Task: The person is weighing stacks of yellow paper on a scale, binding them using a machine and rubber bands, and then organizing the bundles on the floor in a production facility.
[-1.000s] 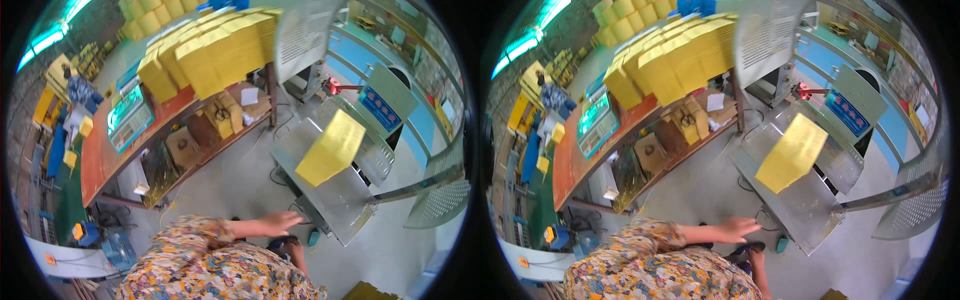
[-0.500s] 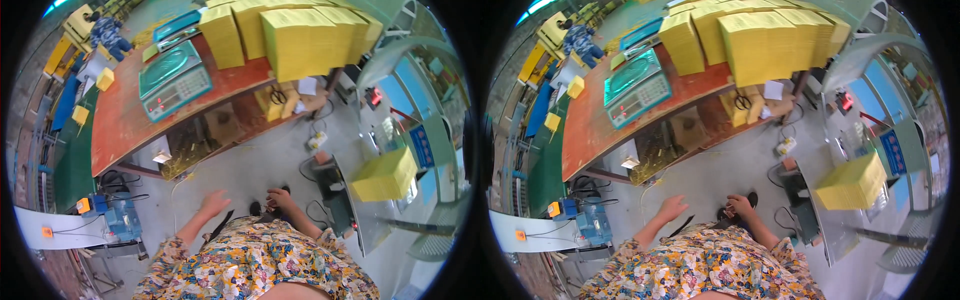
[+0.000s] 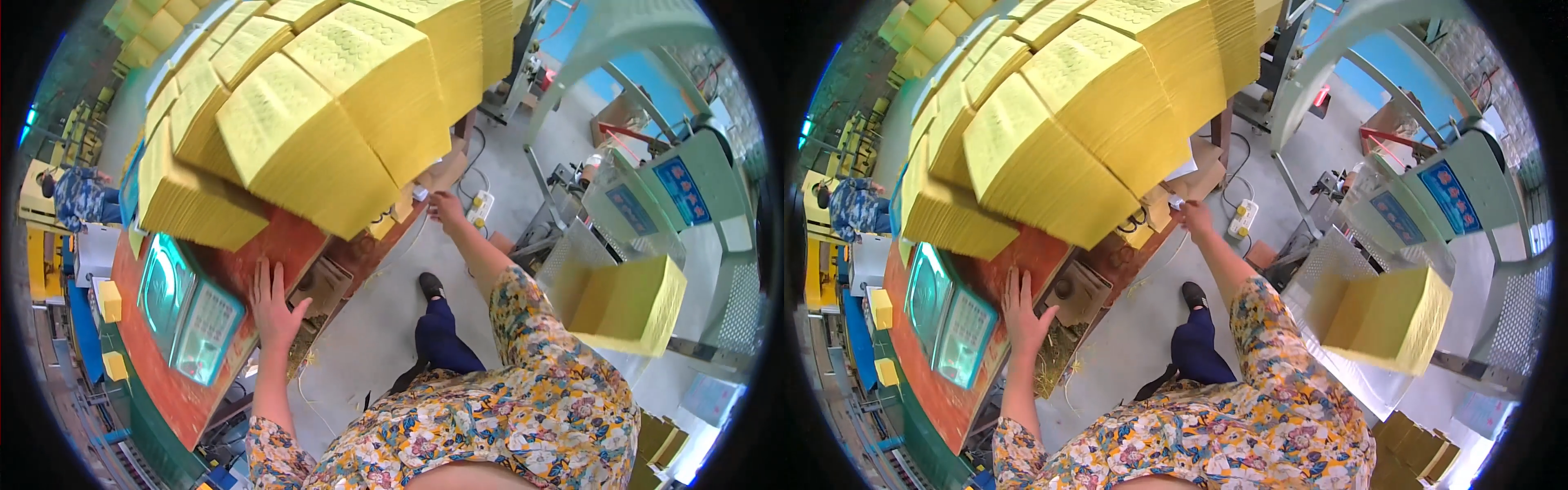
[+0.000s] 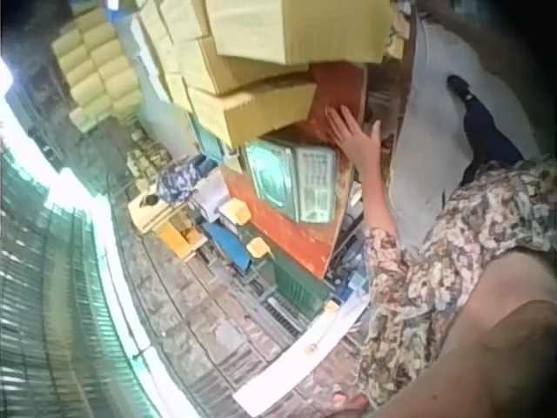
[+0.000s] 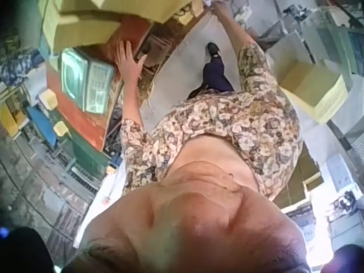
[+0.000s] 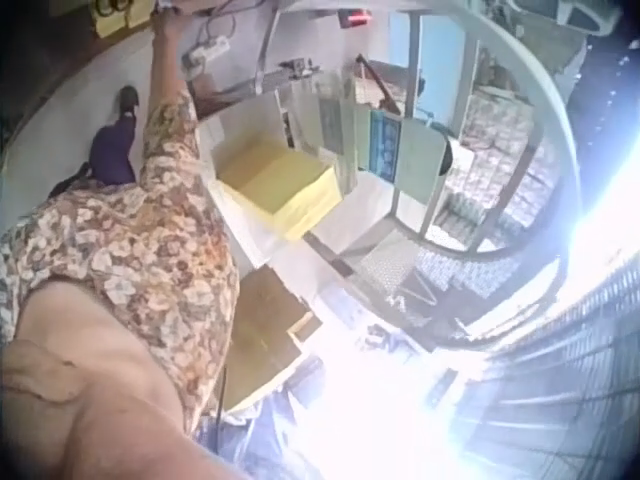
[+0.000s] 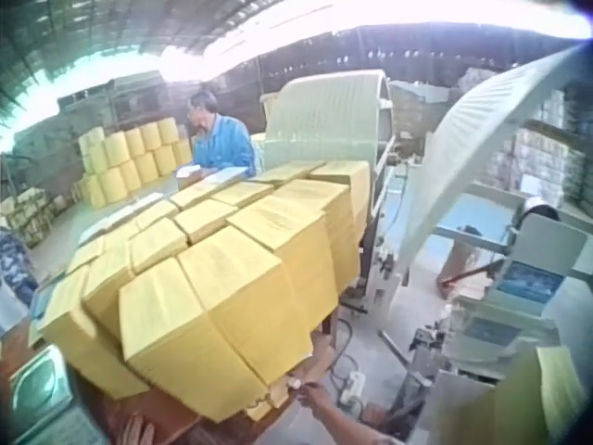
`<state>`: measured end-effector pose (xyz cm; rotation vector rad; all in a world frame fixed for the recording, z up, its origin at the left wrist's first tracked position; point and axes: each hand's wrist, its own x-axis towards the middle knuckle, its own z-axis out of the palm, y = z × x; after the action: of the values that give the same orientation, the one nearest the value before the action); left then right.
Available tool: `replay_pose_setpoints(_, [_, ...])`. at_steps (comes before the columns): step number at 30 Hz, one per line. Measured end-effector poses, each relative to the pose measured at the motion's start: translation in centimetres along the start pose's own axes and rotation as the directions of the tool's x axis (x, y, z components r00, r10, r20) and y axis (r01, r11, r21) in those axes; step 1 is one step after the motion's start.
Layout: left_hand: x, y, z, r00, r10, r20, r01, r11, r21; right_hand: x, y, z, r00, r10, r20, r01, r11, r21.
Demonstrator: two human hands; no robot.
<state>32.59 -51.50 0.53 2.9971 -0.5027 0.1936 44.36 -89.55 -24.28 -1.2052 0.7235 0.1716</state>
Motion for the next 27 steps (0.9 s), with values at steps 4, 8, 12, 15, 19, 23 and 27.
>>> replay_pose_setpoints(4, [1.0,-1.9,1.2,1.000,-0.025,0.004,0.025,0.994,0.110,8.0,-2.0,1.7,0.991,-0.103,-0.088,0.087,0.982,-0.166])
replay_pose_setpoints(8, [-1.3,-2.9,1.0,0.985,-0.168,0.045,0.156,0.967,0.201,9.5,-5.3,18.2,0.981,-0.069,0.179,0.117,0.955,-0.273])
replay_pose_setpoints(12, [2.1,-1.8,1.9,0.980,-0.138,0.144,0.128,0.989,0.072,6.7,-10.3,39.2,0.828,-0.104,0.551,0.296,0.916,-0.271])
replay_pose_setpoints(15, [1.3,-1.9,0.9,0.991,-0.112,0.071,0.108,0.993,0.052,-2.0,-10.5,49.5,0.664,-0.080,0.743,0.368,0.901,-0.232])
replay_pose_setpoints(19, [0.8,-1.5,-0.3,0.986,-0.152,0.069,0.146,0.986,0.082,-6.3,-10.0,53.0,0.582,-0.069,0.810,0.429,0.872,-0.234])
replay_pose_setpoints(23, [1.2,-1.3,-0.5,0.990,-0.133,0.046,0.129,0.988,0.088,-7.0,-10.9,54.1,0.573,-0.099,0.813,0.479,0.846,-0.235])
replay_pose_setpoints(27, [1.7,-1.4,-0.5,0.990,-0.129,0.057,0.122,0.987,0.100,-7.5,-12.4,55.2,0.569,-0.147,0.809,0.529,0.819,-0.224])
